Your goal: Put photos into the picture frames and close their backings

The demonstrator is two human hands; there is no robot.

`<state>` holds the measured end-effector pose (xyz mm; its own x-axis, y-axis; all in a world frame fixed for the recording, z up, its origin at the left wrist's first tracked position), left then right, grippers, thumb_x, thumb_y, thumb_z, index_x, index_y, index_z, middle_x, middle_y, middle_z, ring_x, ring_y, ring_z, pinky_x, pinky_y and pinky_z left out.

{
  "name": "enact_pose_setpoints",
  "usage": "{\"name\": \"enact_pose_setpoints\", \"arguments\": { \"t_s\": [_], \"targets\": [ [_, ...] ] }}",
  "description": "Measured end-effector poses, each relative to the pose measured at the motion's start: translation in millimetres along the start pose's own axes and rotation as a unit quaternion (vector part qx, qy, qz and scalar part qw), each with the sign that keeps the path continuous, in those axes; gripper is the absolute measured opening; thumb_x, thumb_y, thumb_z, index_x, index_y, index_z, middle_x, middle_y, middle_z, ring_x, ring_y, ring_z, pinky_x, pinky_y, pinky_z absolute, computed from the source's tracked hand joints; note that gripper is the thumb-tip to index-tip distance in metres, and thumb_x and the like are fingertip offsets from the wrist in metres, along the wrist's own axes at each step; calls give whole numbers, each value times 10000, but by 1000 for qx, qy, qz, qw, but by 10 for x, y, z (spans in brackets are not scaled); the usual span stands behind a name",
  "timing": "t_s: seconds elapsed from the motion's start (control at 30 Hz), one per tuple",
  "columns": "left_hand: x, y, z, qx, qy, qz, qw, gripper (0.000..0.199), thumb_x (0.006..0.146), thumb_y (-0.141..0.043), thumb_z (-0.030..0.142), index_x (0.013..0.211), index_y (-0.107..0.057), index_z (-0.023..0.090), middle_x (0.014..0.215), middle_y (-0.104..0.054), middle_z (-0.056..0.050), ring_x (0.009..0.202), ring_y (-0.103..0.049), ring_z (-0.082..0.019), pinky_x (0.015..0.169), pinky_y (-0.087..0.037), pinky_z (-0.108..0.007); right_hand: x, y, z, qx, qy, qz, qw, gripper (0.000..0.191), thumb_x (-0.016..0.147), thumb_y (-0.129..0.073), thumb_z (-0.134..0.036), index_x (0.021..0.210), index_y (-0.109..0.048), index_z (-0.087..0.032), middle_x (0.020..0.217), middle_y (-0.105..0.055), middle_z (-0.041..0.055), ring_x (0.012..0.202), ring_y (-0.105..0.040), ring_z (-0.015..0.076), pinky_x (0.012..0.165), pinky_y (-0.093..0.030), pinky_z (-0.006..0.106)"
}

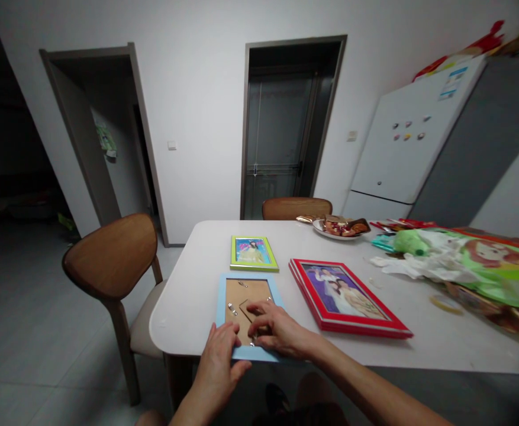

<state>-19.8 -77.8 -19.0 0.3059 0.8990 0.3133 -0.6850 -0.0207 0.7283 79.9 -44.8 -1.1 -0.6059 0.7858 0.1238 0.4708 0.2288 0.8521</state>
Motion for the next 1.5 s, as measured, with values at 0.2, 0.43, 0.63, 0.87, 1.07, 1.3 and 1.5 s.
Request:
{"name": "enact_pose_setpoints", "arguments": {
  "t_s": [0.2,0.43,0.63,0.87,1.07,1.3,1.5],
  "targets": [
    [1,-5,16,6,2,-5,1000,232,601,-596,111,788,-495,203,1094,-549,-72,1088,-440,-225,990,-179,-506,25,-10,64,-2,-35,72,997,187,635,-602,-284,806,-643,-221,1143,-473,55,1049,-420,195,870,-321,307],
    [-6,-32,1,-13,0,3,1000,271,597,-591,123,848,-530,206,1121,-539,-77,1115,-418,-245,994,-152,-536,42,91,297,-38,-131,128,982,399,611,-543,-192,1008,-569,-175,934,-557,77,900,-487,189,790,-364,268],
    [44,38,-70,-124,45,37,991,463,630,-563,148,1077,-444,173,1303,-345,-125,1180,-343,-234,973,-280,-430,86,250,217,-54,-124,163,977,395,564,-535,-137,953,-589,-177,904,-560,67,889,-476,190,788,-360,264],
    [292,167,-388,-339,134,118,924,344,657,-542,231,982,-443,177,1019,-567,-74,898,-562,-179,821,-425,-346,95,440,-39,-98,-87,179,975,373,599,-540,-135,967,-572,-193,932,-514,68,905,-431,190,777,-360,268],
    [400,89,-380,-442,162,93,878,343,643,-560,304,933,-452,154,801,-647,-43,753,-619,-189,675,-484,-305,121,484,-277,-86,-33,203,975,360,619,-547,-124,970,-564,-200,972,-505,68,928,-429,190,794,-363,294],
    [171,497,-889,-409,223,119,877,262,684,-530,345,869,-486,166,738,-658,-32,647,-626,-195,560,-482,-285,5,544,106,-89,-112,205,968,332,736,-486,-280,1043,-529,-161,990,-552,96,942,-480,194,829,-354,306],
    [-50,905,-1395,-283,262,125,914,171,679,-521,297,787,-524,164,666,-654,-10,659,-625,-194,589,-480,-277,-142,384,707,-179,-247,126,944,450,705,-490,-261,1134,-464,-126,944,-557,139,861,-532,234,720,-377,302]
  ]
}}
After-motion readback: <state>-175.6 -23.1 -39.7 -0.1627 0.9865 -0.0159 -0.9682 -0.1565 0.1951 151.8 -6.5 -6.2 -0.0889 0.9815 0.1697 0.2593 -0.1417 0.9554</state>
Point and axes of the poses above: each hand's wrist, its own x-axis towards the middle knuckle, its own y-axis out of the back of the hand, z = x × y, the point moved 9 cm from there along x, towards the middle knuckle
